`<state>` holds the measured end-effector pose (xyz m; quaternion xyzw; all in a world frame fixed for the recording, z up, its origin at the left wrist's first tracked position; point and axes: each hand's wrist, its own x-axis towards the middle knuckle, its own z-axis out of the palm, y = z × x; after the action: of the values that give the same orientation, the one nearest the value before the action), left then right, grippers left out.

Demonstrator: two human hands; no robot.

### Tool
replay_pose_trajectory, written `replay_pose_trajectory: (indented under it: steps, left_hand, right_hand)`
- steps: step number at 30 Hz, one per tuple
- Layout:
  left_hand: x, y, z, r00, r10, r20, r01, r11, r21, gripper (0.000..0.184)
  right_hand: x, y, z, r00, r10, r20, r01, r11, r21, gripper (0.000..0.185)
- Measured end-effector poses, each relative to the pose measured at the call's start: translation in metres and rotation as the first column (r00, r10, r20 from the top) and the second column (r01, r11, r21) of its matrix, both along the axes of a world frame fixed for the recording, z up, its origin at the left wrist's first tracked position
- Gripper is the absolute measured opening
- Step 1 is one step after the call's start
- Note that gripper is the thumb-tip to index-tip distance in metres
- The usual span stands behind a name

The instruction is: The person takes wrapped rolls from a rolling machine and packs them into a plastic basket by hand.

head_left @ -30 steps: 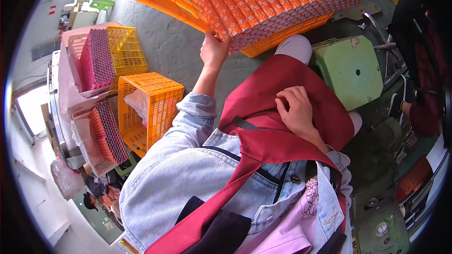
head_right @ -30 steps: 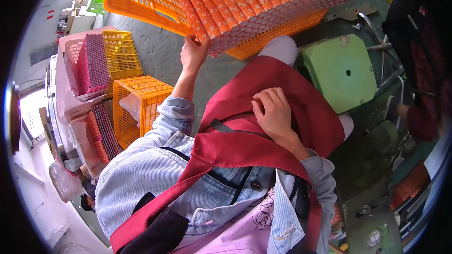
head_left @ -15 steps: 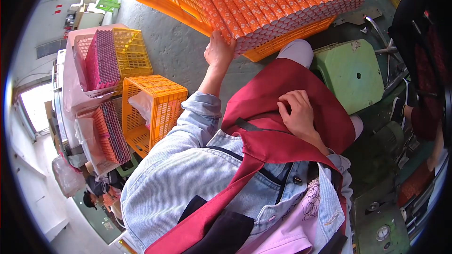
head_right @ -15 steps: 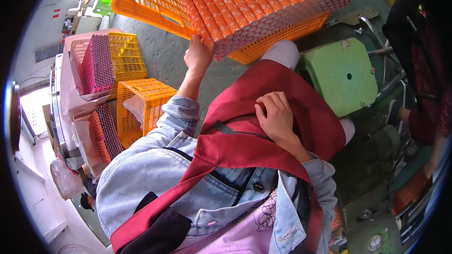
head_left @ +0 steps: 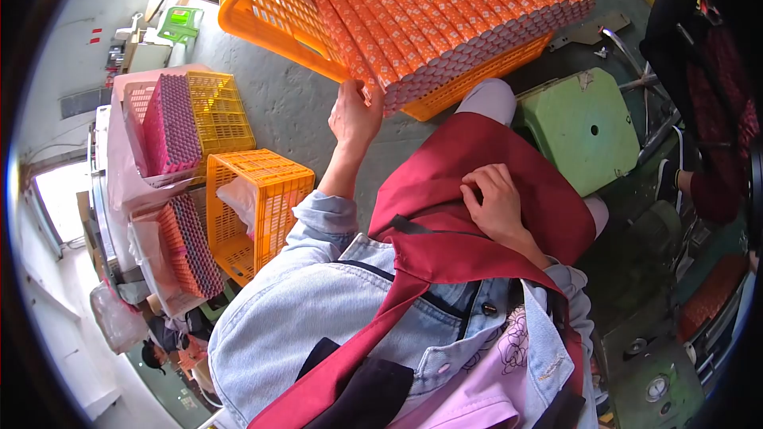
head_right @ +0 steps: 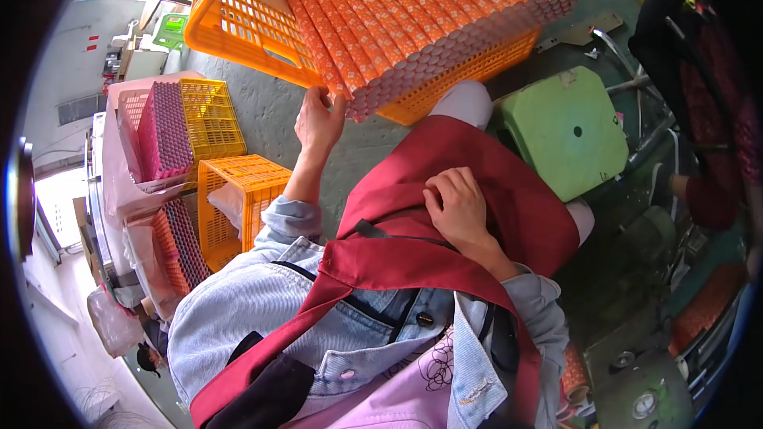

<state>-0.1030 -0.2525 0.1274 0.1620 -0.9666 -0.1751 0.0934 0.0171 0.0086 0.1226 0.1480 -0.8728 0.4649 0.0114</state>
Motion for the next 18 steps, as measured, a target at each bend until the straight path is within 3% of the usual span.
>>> replay_pose_trajectory:
  steps: [2,5,7,9,11,12,14,15,18]
  left_hand:
    - [0.001,0.014,0.008,0.999,-0.022,-0.030,0.022,1.000,0.005,0.039]
    - [0.011,0.047,0.021,0.974,-0.217,-0.056,0.225,0.950,0.216,0.027]
    - [0.021,0.075,0.008,0.882,-0.438,-0.173,0.470,0.792,0.390,0.017]
    - [0.038,0.112,-0.005,0.748,-0.621,-0.232,0.649,0.614,0.449,0.013]
    - [0.050,0.143,-0.017,0.562,-0.785,-0.261,0.802,0.440,0.404,0.013]
    - [0.056,0.155,-0.031,0.555,-0.786,-0.271,0.807,0.430,0.406,0.013]
    - [0.066,0.168,-0.065,0.373,-0.912,-0.167,0.846,0.261,0.465,0.015]
    - [0.067,0.171,-0.080,0.384,-0.908,-0.168,0.842,0.269,0.467,0.015]
    - [0.072,0.174,-0.112,0.134,-0.986,0.103,0.906,0.164,0.389,0.020]
  right_hand:
    - [0.003,0.002,-0.001,1.000,-0.009,0.007,0.009,1.000,0.008,0.010]
    - [0.007,0.006,-0.001,1.000,-0.026,0.011,0.026,0.999,0.020,0.010]
    - [0.012,0.010,-0.004,0.999,-0.045,0.008,0.045,0.998,0.033,0.010]
    - [0.020,0.019,-0.015,0.991,-0.131,0.002,0.131,0.990,0.053,0.010]
    - [0.033,0.033,-0.024,0.981,-0.196,-0.006,0.196,0.978,0.075,0.010]
    - [0.042,0.042,-0.028,0.966,-0.258,0.006,0.255,0.960,0.112,0.010]
    - [0.056,0.058,-0.037,0.933,-0.359,0.027,0.349,0.920,0.177,0.010]
    - [0.062,0.065,-0.041,0.937,-0.348,0.029,0.338,0.924,0.180,0.010]
    - [0.097,0.084,-0.055,0.875,-0.471,0.115,0.431,0.864,0.262,0.009]
